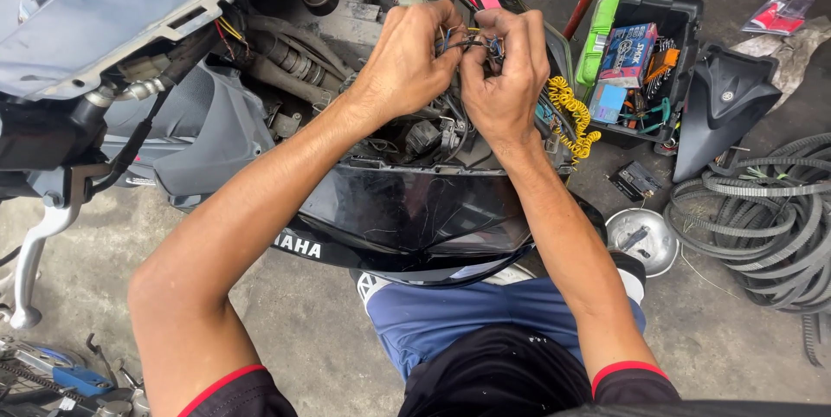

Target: The person is repairing the front electrical wiring of a motorcycle by connecting and organizing various wires and connectors.

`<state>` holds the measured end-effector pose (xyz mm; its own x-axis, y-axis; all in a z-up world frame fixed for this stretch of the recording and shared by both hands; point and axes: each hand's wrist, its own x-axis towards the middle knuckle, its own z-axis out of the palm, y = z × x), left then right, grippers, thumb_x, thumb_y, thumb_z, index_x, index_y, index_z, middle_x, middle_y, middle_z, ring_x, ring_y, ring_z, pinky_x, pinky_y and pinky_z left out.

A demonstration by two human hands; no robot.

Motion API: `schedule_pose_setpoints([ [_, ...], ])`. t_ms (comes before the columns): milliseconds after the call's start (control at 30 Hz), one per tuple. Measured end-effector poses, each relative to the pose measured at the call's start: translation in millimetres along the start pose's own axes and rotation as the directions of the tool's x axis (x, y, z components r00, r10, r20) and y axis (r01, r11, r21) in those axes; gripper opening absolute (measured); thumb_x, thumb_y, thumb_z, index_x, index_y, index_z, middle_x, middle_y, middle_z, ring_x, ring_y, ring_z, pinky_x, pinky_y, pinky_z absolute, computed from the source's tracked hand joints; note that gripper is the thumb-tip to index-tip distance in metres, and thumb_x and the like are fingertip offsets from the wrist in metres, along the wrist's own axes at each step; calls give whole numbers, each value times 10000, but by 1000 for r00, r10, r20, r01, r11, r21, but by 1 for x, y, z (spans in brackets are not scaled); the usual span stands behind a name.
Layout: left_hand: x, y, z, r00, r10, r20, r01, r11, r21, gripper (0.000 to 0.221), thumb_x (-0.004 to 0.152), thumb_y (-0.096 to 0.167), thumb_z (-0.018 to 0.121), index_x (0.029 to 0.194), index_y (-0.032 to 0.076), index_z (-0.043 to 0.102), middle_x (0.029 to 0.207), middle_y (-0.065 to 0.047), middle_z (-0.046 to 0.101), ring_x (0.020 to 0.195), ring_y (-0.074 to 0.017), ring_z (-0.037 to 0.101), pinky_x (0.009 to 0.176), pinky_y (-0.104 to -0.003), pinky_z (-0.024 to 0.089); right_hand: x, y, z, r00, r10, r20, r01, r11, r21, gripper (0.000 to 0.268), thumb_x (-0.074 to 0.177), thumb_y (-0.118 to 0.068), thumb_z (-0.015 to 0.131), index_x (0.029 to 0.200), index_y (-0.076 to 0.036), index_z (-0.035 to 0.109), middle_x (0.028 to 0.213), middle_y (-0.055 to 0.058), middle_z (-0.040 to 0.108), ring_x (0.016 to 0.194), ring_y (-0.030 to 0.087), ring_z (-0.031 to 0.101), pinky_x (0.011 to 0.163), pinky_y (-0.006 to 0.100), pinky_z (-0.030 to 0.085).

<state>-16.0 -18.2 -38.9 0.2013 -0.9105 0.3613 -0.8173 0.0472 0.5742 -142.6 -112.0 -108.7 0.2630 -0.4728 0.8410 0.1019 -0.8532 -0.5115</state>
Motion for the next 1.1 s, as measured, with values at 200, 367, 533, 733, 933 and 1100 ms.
schedule_pose_setpoints([
  [200, -3, -4, -1, 1000, -18, 2, 18, 1000, -14, 156, 999, 33, 633, 874, 126, 627, 659, 44, 510, 601, -145, 422, 610, -338, 426, -1, -1, -1, 999, 1, 49, 1, 999, -54, 139, 952, 53, 616, 1036, 18, 722, 976, 116, 616, 805, 267, 623, 664, 403, 519],
  [367, -1, -9, 8, 998, -19, -61, 16, 999, -52, 81, 855, 72, 588, 831, 145, 560, 655, 63, 459, 601, -141, 367, 602, -341, 393, -9, 7, 3, 989, 73, 130, -67, 997, -48, 151, 978, 38, 567, 1110, -6, 626, 945, 114, 751, 702, 294, 679, 659, 418, 545],
  [533, 1, -11, 13, 994, -27, -109, 21, 998, -53, 75, 838, 130, 601, 802, 156, 540, 640, 64, 410, 596, -150, 316, 612, -350, 381, -13, 7, 6, 985, 87, 150, -65, 987, -150, 129, 1010, -17, 576, 1136, -45, 576, 955, 110, 803, 698, 364, 726, 613, 456, 533],
  [733, -1, -10, 14, 988, -71, -134, 61, 995, -80, 108, 823, 117, 602, 791, 149, 504, 631, 53, 341, 616, -145, 272, 590, -347, 341, -16, 5, 8, 987, 84, 140, -46, 966, -254, 84, 1017, -43, 576, 1096, -67, 561, 690, 108, 631, 576, 431, 602, 533, 488, 422],
  [933, 3, -12, 2, 995, -85, -50, 80, 993, -82, 159, 948, 116, 643, 816, 180, 582, 619, 84, 354, 624, -140, 314, 637, -341, 389, -7, -2, 2, 985, 161, 66, -158, 986, -47, 43, 1063, -31, 570, 1069, -42, 611, 777, 22, 637, 515, 147, 482, 480, 342, 395],
  [1100, 0, -10, -17, 997, 73, -16, -74, 995, -71, 123, 830, 33, 604, 882, 135, 648, 839, 68, 715, 628, -103, 520, 598, -325, 447, -9, -2, -4, 996, 91, 11, -91, 995, 35, 248, 1046, -95, 725, 1239, -99, 569, 830, 12, 550, 660, 148, 534, 553, 347, 418],
])
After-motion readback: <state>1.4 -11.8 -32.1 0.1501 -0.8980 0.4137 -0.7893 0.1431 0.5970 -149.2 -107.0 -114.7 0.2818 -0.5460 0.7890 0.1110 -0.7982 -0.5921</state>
